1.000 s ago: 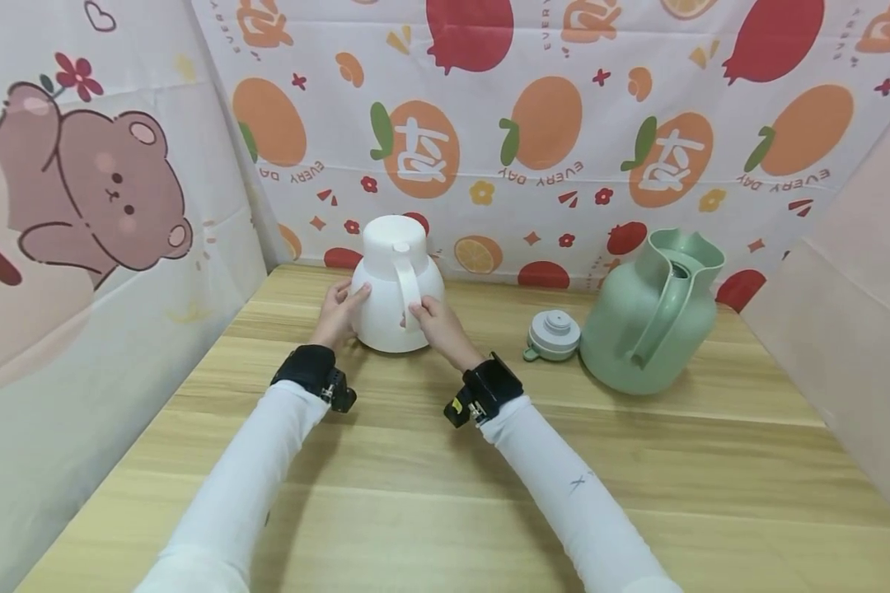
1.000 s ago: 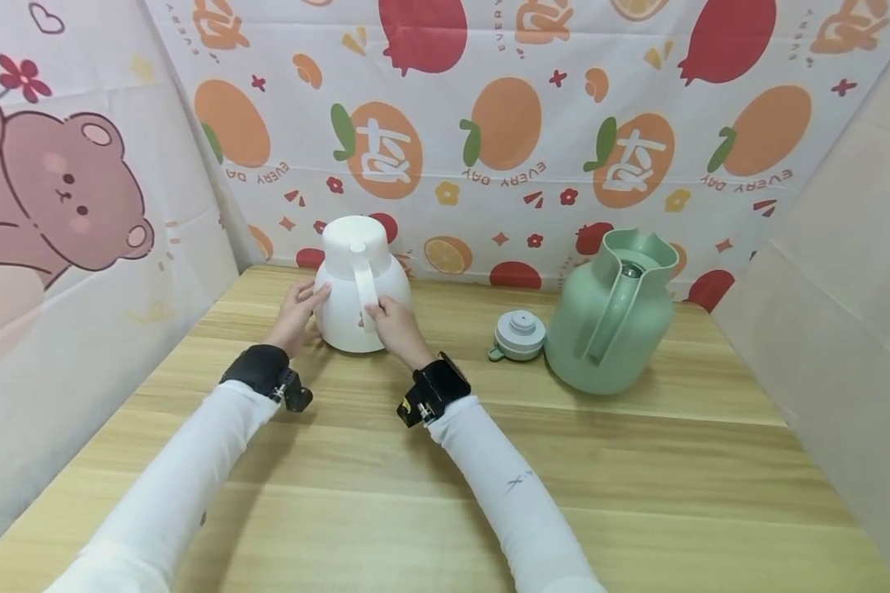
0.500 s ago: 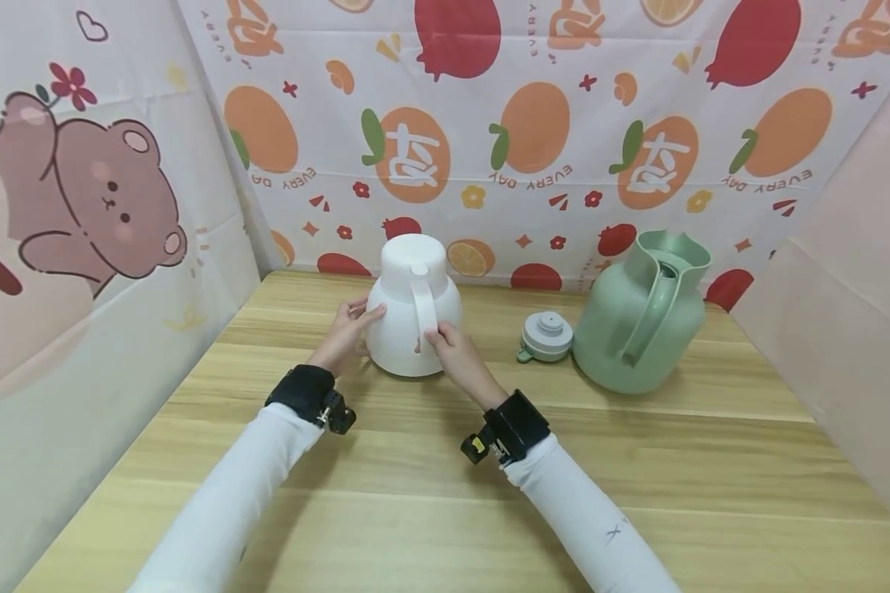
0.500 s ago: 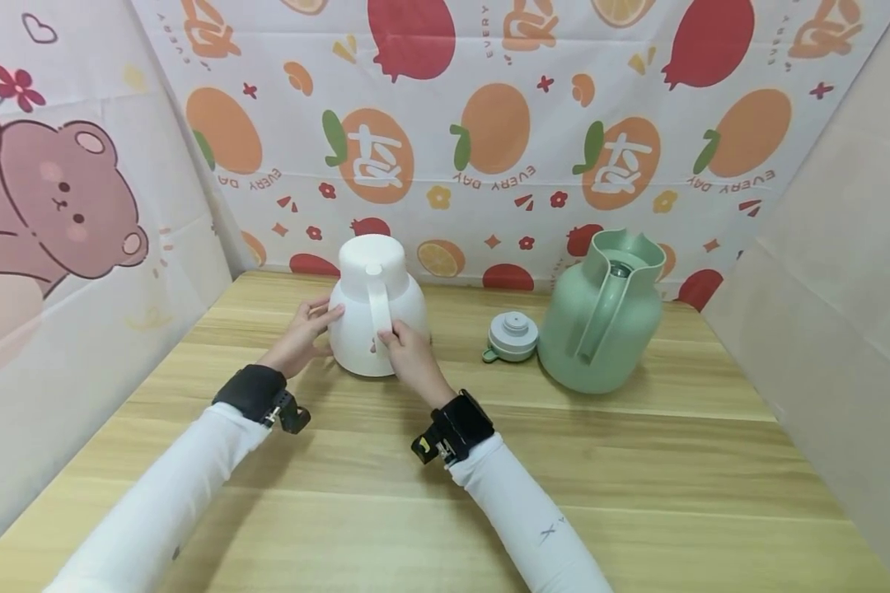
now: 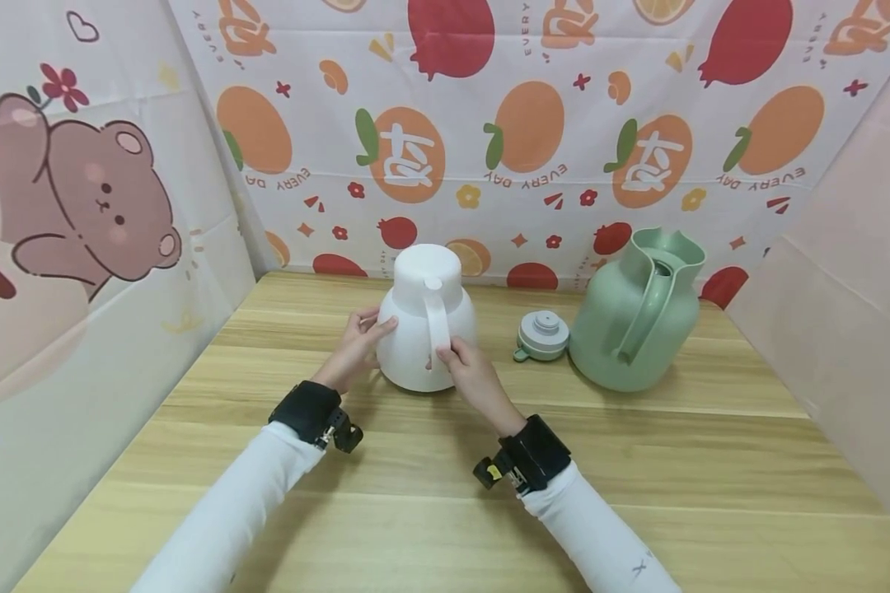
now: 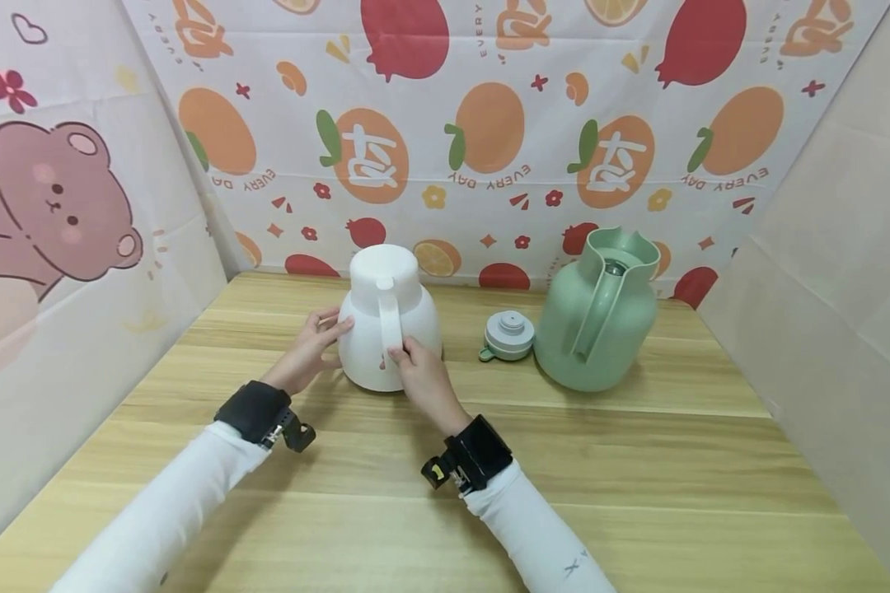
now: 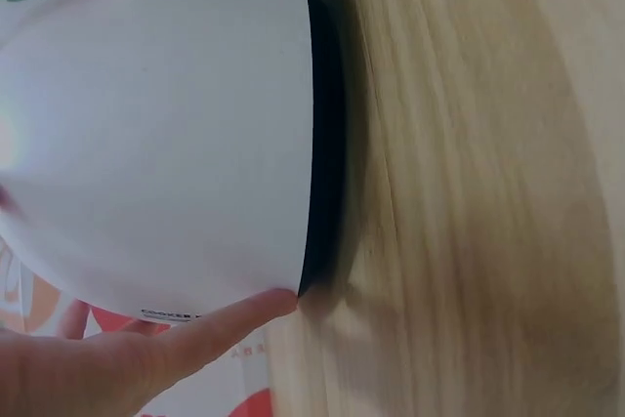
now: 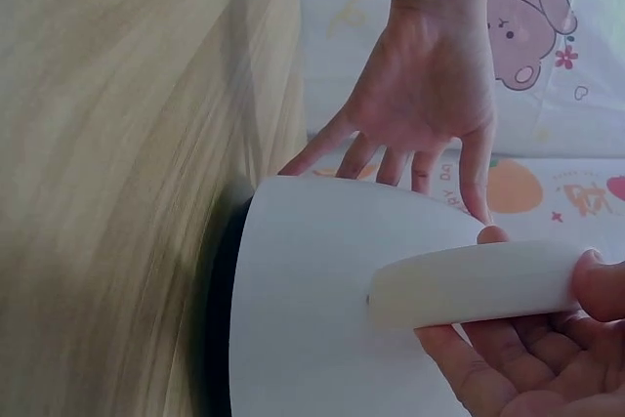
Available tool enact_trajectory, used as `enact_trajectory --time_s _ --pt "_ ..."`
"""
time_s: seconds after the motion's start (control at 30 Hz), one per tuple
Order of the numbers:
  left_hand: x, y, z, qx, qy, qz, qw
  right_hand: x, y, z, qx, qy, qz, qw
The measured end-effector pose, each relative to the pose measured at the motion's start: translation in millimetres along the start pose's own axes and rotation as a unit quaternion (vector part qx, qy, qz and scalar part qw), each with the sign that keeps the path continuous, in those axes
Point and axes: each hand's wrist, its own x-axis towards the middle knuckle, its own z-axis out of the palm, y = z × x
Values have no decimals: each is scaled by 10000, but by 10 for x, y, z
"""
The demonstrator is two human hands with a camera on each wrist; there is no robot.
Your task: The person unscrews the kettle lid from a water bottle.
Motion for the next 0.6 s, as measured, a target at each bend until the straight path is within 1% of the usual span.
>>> enact_trajectory --time_s 0.2,0.37,0.6 --pt "-68 0 72 -9 -98 -15 10000 -109 -1 -42 -71 29 32 10000" --pt "-132 -3 139 88 -245 81 9996 -211 -19 -82 -118 62 46 9999" --pt "-181 -29 206 151 -403 72 9990 -342 -14 -121 -139 170 -124 9997"
